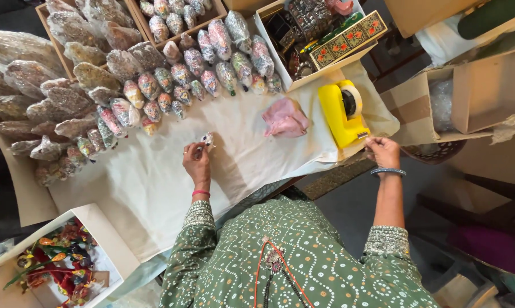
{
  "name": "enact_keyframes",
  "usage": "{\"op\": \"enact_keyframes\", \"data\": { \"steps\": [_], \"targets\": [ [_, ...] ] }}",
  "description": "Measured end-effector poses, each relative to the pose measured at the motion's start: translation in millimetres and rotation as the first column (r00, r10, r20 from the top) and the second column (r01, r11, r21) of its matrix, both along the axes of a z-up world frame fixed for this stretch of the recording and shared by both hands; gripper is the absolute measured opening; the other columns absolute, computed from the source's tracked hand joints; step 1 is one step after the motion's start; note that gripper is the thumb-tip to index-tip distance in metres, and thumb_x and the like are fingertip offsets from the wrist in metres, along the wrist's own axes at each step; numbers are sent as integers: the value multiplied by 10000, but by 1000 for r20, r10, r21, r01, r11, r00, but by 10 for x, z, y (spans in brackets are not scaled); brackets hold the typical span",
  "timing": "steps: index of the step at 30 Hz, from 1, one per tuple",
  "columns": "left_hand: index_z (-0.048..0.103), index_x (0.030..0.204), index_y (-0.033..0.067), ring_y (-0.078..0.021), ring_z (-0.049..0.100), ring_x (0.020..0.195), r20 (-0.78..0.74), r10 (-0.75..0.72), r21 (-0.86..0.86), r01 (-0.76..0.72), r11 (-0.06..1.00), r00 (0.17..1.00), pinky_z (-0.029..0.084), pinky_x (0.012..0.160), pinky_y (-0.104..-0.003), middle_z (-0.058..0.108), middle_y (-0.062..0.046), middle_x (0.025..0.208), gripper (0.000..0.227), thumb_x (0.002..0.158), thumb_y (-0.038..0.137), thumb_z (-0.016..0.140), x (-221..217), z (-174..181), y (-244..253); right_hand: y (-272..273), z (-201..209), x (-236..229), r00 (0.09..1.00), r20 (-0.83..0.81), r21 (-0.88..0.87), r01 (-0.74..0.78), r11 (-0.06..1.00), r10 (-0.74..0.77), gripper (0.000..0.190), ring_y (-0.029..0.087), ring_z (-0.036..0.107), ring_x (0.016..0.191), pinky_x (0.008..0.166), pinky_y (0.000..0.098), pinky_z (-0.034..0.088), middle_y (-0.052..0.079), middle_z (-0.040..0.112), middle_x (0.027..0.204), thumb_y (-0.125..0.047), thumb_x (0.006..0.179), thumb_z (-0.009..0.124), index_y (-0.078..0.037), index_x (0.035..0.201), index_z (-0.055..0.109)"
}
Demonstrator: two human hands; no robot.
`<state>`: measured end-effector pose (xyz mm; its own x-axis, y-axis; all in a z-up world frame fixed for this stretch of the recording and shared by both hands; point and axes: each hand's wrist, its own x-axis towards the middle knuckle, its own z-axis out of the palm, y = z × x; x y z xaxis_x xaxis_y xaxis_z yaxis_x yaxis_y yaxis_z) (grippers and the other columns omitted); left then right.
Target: Cleaning decorative figurines using a cloth and wrapping them in bubble wrap for storage or shipment.
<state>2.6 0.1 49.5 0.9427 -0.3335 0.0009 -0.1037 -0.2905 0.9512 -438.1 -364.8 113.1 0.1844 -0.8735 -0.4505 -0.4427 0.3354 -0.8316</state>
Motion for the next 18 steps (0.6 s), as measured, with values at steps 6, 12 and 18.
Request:
{"op": "enact_keyframes", "data": {
  "steps": [6, 12, 18],
  "targets": [
    [734, 979, 36, -134, 677, 815, -8, 17, -1, -17, 1000, 1000, 558, 716, -255, 644, -39, 1061, 80, 906, 6, 749, -56, 92, -12, 105, 13, 16, 988, 142, 134, 44, 990, -63, 82, 75, 684, 788, 623, 265, 535, -7, 736, 926, -164, 967, 709, -121, 1029, 677],
    [729, 940, 54, -150, 665, 790, 52, 20, 7, -20, 1000, 998, 547, 687, -274, 645, -51, 1003, 61, 889, 27, 748, -54, 84, -33, -51, -436, -119, 986, 132, 173, 77, 982, -101, 124, 105, 665, 748, 636, 279, 559, -5, 698, 882, -164, 963, 705, -124, 1080, 714],
    [729, 896, 112, -208, 660, 778, 195, 37, 131, -63, 989, 980, 548, 695, -340, 669, -49, 954, 61, 847, 90, 758, -51, -128, -10, -142, -883, -422, 631, -757, -171, -445, 879, 172, 425, 385, 722, 746, 701, 486, 550, 292, 707, 828, -365, 966, 746, 59, 958, 759]
  ]
}}
